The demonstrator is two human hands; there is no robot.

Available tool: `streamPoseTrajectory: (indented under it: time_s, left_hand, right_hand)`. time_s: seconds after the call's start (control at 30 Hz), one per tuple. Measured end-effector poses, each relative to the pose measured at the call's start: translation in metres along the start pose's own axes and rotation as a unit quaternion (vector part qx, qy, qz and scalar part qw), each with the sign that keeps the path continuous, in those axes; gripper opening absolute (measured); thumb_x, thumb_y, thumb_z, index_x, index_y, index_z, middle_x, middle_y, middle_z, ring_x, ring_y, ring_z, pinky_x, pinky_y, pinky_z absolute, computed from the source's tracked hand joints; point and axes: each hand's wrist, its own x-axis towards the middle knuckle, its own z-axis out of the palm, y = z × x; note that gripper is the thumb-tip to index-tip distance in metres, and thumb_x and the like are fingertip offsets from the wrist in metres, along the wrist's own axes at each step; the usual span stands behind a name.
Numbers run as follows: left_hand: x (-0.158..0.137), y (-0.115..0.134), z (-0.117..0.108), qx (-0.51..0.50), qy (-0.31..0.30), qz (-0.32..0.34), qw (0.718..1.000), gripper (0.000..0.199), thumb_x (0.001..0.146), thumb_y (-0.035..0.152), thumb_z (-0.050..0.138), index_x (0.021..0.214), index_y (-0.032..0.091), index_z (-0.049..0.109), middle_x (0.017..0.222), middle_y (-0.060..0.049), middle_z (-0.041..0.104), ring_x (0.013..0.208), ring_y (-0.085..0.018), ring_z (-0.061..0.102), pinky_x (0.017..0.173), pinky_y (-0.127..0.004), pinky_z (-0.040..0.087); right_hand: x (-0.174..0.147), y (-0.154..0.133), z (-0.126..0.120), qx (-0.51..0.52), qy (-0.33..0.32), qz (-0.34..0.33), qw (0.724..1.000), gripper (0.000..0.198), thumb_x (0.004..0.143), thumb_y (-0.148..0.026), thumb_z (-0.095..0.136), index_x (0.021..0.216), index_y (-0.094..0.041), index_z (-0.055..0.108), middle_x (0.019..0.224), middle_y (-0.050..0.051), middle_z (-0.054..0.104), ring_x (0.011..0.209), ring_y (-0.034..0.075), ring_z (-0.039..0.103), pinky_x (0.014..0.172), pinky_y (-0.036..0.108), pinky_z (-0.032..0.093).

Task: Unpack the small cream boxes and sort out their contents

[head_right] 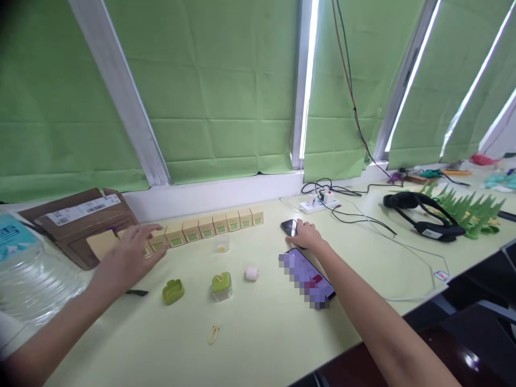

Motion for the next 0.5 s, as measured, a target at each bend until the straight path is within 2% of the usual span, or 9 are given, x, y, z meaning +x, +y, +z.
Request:
streamPoseTrajectory:
  time_s: [0.1, 0.13, 0.27, 0.4, 0.5]
  left_hand:
    - [-0.023, 0.035, 0.009, -0.101, 0.014, 0.069, 0.992, 0.033, 0.094, 0.044, 0.050, 0.119, 0.023, 0.053, 0.099, -0.005, 0.058, 0.068, -0.016, 0.059, 0.061, -0.029, 0.050]
    - [-0.031, 0.048, 0.013, -0.129, 0.038, 0.083, 0.987, 0.028, 0.095, 0.040, 0.049, 0.116, 0.023, 0.053, 0.096, -0.004, 0.058, 0.067, -0.015, 0.058, 0.060, -0.027, 0.049]
    - [-0.060, 0.085, 0.026, -0.203, 0.092, 0.098, 0.970, 0.017, 0.096, 0.028, 0.048, 0.112, 0.022, 0.052, 0.088, -0.001, 0.057, 0.065, -0.012, 0.057, 0.056, -0.023, 0.044]
    - [-0.078, 0.090, 0.034, -0.228, 0.079, 0.108, 0.964, 0.015, 0.096, 0.023, 0.048, 0.111, 0.023, 0.051, 0.089, -0.001, 0.057, 0.063, -0.011, 0.056, 0.055, -0.022, 0.043]
    - [-0.083, 0.081, 0.036, -0.238, 0.072, 0.109, 0.962, 0.015, 0.096, 0.020, 0.047, 0.110, 0.023, 0.051, 0.088, -0.002, 0.056, 0.065, -0.011, 0.056, 0.056, -0.023, 0.043]
  right_hand:
    - [0.003, 0.016, 0.014, -0.017, 0.011, -0.001, 1.000, 0.085, 0.083, -0.052, 0.063, 0.148, -0.005, 0.035, 0.138, 0.026, 0.054, 0.128, 0.041, 0.049, 0.098, 0.043, 0.041]
    - [0.004, 0.018, 0.018, -0.021, 0.016, -0.002, 1.000, 0.086, 0.084, -0.053, 0.061, 0.149, -0.005, 0.034, 0.139, 0.025, 0.054, 0.128, 0.040, 0.049, 0.099, 0.043, 0.041]
    - [0.006, 0.020, 0.023, -0.033, 0.025, -0.017, 0.999, 0.079, 0.086, -0.053, 0.058, 0.148, -0.010, 0.038, 0.131, 0.020, 0.060, 0.123, 0.036, 0.053, 0.099, 0.040, 0.040]
    - [0.002, 0.020, 0.024, -0.044, 0.028, -0.039, 0.998, 0.061, 0.090, -0.053, 0.051, 0.142, -0.021, 0.049, 0.123, 0.015, 0.064, 0.119, 0.035, 0.055, 0.097, 0.040, 0.040]
    - [0.000, 0.021, 0.026, -0.050, 0.030, -0.038, 0.998, 0.058, 0.091, -0.053, 0.049, 0.137, -0.019, 0.055, 0.126, 0.016, 0.062, 0.120, 0.036, 0.053, 0.097, 0.041, 0.039]
